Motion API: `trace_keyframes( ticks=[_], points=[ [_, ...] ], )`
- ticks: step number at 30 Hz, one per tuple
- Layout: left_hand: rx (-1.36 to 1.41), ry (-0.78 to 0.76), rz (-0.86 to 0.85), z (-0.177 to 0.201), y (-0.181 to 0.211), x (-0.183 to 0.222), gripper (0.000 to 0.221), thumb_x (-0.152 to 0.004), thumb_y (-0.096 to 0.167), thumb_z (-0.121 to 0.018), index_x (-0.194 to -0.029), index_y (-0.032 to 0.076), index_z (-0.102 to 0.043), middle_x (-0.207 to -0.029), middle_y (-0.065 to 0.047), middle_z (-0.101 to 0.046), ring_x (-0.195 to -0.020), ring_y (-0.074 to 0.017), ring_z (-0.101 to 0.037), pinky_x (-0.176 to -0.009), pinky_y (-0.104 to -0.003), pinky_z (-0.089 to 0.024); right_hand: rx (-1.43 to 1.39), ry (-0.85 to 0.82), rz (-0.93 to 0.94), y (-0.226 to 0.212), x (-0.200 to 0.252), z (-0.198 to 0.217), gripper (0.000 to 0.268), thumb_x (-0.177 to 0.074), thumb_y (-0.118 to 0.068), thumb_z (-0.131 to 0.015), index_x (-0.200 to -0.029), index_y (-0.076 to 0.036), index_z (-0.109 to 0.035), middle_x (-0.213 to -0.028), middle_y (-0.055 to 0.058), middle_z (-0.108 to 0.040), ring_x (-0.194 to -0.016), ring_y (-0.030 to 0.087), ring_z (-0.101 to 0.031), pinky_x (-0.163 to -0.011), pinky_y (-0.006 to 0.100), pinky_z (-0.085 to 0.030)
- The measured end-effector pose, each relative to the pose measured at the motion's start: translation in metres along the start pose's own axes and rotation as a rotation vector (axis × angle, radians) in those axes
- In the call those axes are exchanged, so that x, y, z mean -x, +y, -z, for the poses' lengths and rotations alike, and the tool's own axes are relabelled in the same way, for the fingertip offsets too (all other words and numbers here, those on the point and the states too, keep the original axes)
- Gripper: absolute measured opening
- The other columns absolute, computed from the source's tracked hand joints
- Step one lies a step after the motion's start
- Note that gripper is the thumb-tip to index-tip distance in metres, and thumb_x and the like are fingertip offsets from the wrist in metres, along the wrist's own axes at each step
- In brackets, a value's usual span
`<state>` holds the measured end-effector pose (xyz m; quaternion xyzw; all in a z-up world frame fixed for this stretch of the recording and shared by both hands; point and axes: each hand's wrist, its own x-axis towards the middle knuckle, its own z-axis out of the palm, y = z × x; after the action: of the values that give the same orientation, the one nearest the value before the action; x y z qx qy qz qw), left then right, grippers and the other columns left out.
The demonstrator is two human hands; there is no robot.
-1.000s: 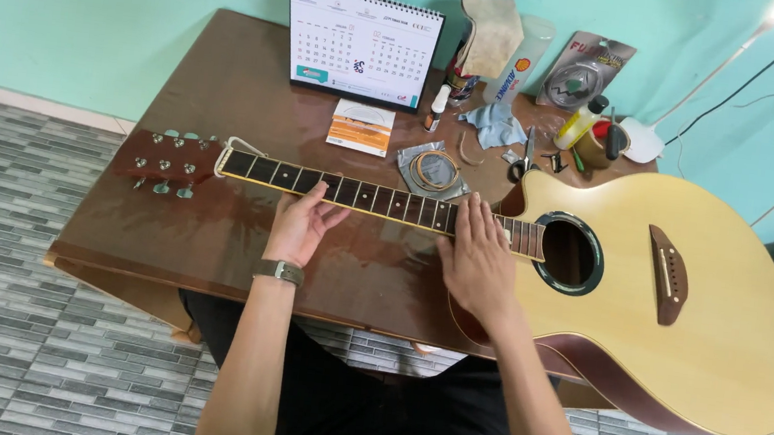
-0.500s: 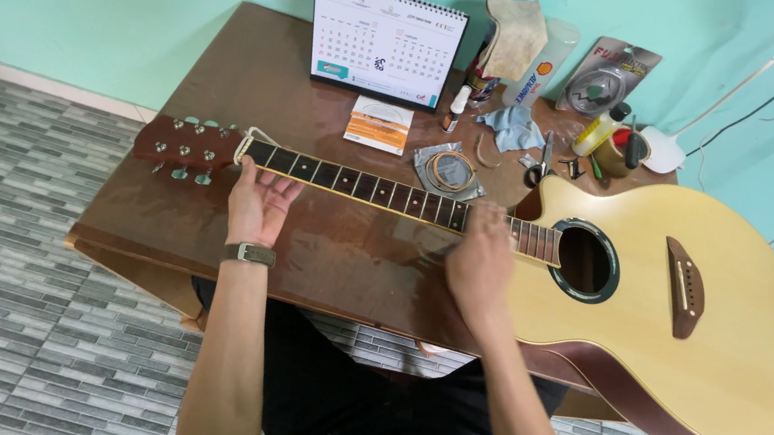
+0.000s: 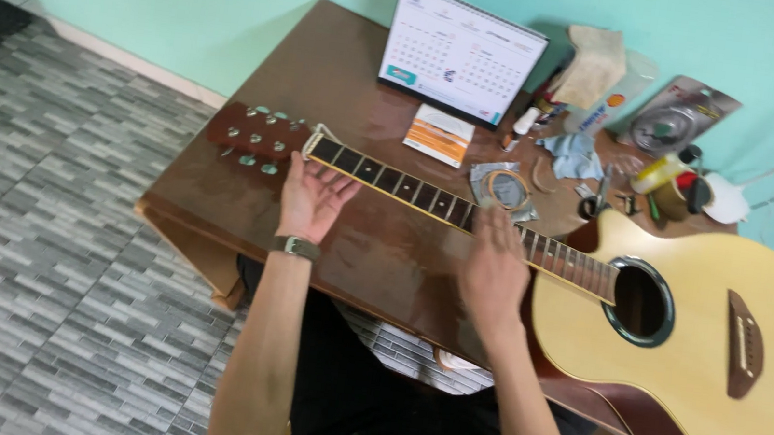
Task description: Cleaning the body and neck of an acoustic guitar with a cloth and removing tuning pegs from the headstock.
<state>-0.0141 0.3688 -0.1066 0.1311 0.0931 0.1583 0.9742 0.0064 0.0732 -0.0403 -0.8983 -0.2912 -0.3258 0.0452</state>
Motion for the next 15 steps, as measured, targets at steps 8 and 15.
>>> trace_keyframes(
  ticks=[8,15],
  points=[
    [-0.049,-0.011,-0.011,0.017,-0.005,-0.015,0.050,-0.102,0.060,-0.047,-0.107,0.018,-0.072,-0.120,-0.019,-0.072,-0.115,-0.0409,-0.068,-0.105,-0.057,-0.051,-0.049,-0.063,-0.094,-0.046,-0.017,-0.065,0.056,-0.091,-0.014,-0.057,-0.143,0.007,-0.053,-0.134,0.027,-0.066,-0.134,0.032,-0.059,-0.117,0.040,-0.038],
    [-0.138,0.031,-0.031,0.026,-0.006,-0.018,0.054,-0.103,0.059,-0.045,-0.120,0.014,-0.069,-0.128,-0.016,-0.070,-0.118,-0.0357,-0.067,-0.104,-0.049,-0.053,-0.174,0.143,0.284,-0.127,-0.066,-0.080,0.059,-0.080,0.000,-0.055,-0.138,0.003,-0.056,-0.129,0.021,-0.070,-0.123,0.031,-0.067,-0.111,0.037,-0.047]
  ],
)
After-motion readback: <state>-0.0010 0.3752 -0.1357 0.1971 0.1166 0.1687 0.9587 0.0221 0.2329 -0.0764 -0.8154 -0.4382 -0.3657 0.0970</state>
